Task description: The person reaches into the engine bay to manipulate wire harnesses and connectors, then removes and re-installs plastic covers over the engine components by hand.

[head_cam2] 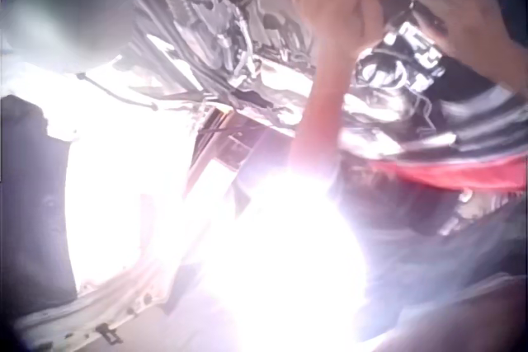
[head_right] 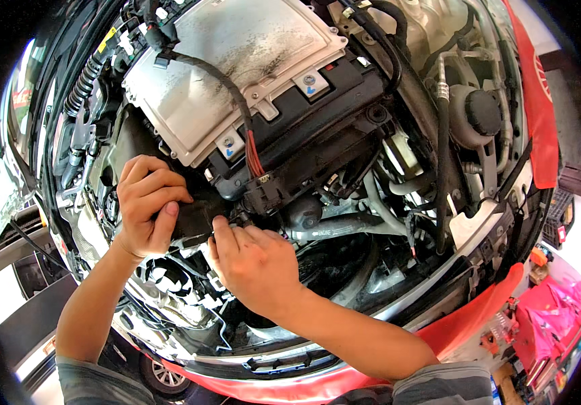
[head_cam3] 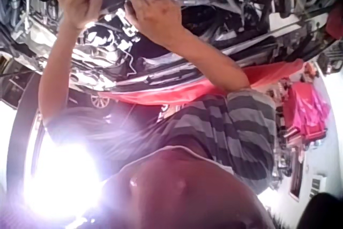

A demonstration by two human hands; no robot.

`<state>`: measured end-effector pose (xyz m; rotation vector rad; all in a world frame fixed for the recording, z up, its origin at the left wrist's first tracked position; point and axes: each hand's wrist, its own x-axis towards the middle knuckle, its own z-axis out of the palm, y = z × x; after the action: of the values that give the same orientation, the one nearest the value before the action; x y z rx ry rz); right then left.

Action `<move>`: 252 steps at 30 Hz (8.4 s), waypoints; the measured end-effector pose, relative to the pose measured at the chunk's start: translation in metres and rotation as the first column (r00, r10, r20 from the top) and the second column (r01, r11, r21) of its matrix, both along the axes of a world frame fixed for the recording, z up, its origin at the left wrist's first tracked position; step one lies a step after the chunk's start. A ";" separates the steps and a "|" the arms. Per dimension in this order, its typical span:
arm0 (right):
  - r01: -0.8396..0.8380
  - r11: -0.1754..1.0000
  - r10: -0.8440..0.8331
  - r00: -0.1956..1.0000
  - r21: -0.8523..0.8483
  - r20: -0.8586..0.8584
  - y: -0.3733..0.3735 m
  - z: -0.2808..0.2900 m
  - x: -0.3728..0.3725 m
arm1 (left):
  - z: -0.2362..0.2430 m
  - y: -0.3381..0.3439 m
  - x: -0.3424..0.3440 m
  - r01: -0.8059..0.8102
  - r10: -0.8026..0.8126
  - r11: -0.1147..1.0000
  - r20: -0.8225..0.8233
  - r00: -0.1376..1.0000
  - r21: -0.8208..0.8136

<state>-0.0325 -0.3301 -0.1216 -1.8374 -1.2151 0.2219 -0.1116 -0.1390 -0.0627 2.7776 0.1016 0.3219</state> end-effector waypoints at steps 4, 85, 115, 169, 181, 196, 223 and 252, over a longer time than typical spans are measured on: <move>0.009 0.998 -0.008 1.000 0.064 -0.016 -0.001 -0.005 0.001 | 0.004 -0.001 -0.001 0.048 -0.049 0.997 0.015 0.999 0.053; -0.201 0.955 0.252 0.938 -0.220 0.237 -0.001 -0.010 0.044 | 0.003 0.002 -0.014 0.465 -0.386 0.782 -0.264 0.884 0.414; -0.357 0.904 0.367 0.930 -0.235 -0.001 -0.014 0.017 0.045 | 0.003 0.004 -0.018 0.398 -0.380 0.903 -0.131 0.916 0.163; -0.243 0.958 0.252 0.967 -0.154 0.037 -0.010 -0.007 0.037 | -0.003 -0.045 -0.003 -0.408 0.445 0.883 -0.139 0.885 0.230; -0.248 0.922 0.285 0.955 -0.299 0.086 -0.012 -0.005 0.043 | -0.018 -0.036 -0.014 -0.489 0.489 0.871 0.140 0.861 -0.036; -0.094 0.594 0.786 0.278 0.799 -0.551 0.128 0.170 0.016 | -0.033 -0.011 -0.054 -0.627 0.623 0.779 0.095 0.777 0.021; -0.672 0.541 0.809 0.251 -0.505 0.531 0.068 0.111 0.154 | -0.039 -0.021 -0.042 -0.730 0.709 0.679 0.320 0.628 -0.071; -0.710 0.377 0.924 0.240 -0.595 0.300 0.269 0.087 0.015 | -0.043 -0.023 -0.049 -0.641 0.675 0.719 0.489 0.553 -0.267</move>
<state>-0.0175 -0.0614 -0.0344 -1.2873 -2.7874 0.4919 -0.1605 -0.1618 -0.1054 2.3318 1.0095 1.2844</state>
